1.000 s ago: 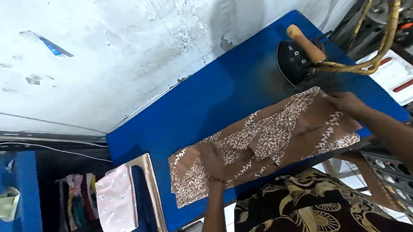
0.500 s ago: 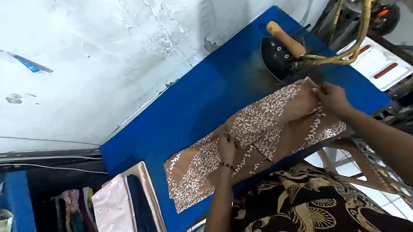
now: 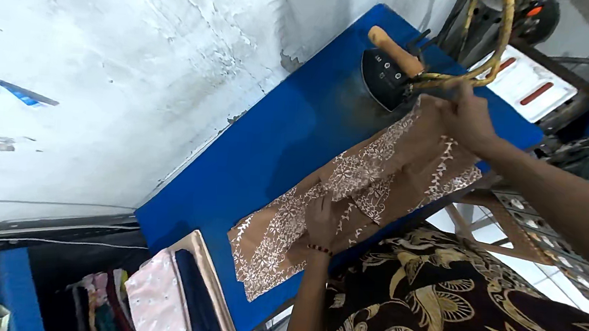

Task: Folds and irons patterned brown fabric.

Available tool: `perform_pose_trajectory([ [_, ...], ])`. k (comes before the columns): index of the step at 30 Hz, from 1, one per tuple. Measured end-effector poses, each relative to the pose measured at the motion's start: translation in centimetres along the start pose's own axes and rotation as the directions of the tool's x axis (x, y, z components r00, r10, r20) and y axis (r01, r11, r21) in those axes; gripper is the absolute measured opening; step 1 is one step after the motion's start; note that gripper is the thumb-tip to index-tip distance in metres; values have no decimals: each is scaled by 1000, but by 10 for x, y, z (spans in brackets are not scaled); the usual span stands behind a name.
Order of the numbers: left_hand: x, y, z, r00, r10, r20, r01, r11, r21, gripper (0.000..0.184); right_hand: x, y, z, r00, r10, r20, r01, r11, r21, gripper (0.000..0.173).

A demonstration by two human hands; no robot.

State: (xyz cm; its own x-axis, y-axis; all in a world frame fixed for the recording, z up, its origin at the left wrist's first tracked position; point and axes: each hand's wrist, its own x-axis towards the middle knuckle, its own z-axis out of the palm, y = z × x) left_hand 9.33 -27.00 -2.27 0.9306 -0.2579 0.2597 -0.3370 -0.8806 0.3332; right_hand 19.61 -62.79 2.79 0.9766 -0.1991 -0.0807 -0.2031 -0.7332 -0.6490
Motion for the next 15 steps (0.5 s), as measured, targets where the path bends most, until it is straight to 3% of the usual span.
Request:
perform_pose_trajectory([
  [1,-4,0,-2,993,33,-110,-30,999,29,30,-1,-4,-8,998,-52,-45,52,999,9,46],
  [3,-17,3,-5,982,90,-169,-86,996,33,27,-11,-6,-23,993,-77,-88,77,997,6,45],
  [6,-41,4,7,982,186,15,-184,978,-96,26,-33,16,-26,998,57,-18,-58,995,-82,45],
  [8,-53,-5,12,979,173,105,-159,979,-130,35,-43,34,-15,985,170,26,-163,971,-175,47],
  [10,-57,-21,-7,985,-36,167,51,995,-88,39,-50,46,5,995,97,-7,-96,973,-210,45],
  [12,-63,-52,-32,916,-378,134,380,925,8,40,-57,37,27,999,-49,13,50,968,-248,38],
  [13,-69,-73,-42,842,-537,53,535,844,40,40,-59,27,40,992,-105,67,119,961,-250,36],
  [15,-84,-108,-63,603,-790,-112,798,595,101,43,-59,3,64,954,-200,224,256,931,-261,35],
])
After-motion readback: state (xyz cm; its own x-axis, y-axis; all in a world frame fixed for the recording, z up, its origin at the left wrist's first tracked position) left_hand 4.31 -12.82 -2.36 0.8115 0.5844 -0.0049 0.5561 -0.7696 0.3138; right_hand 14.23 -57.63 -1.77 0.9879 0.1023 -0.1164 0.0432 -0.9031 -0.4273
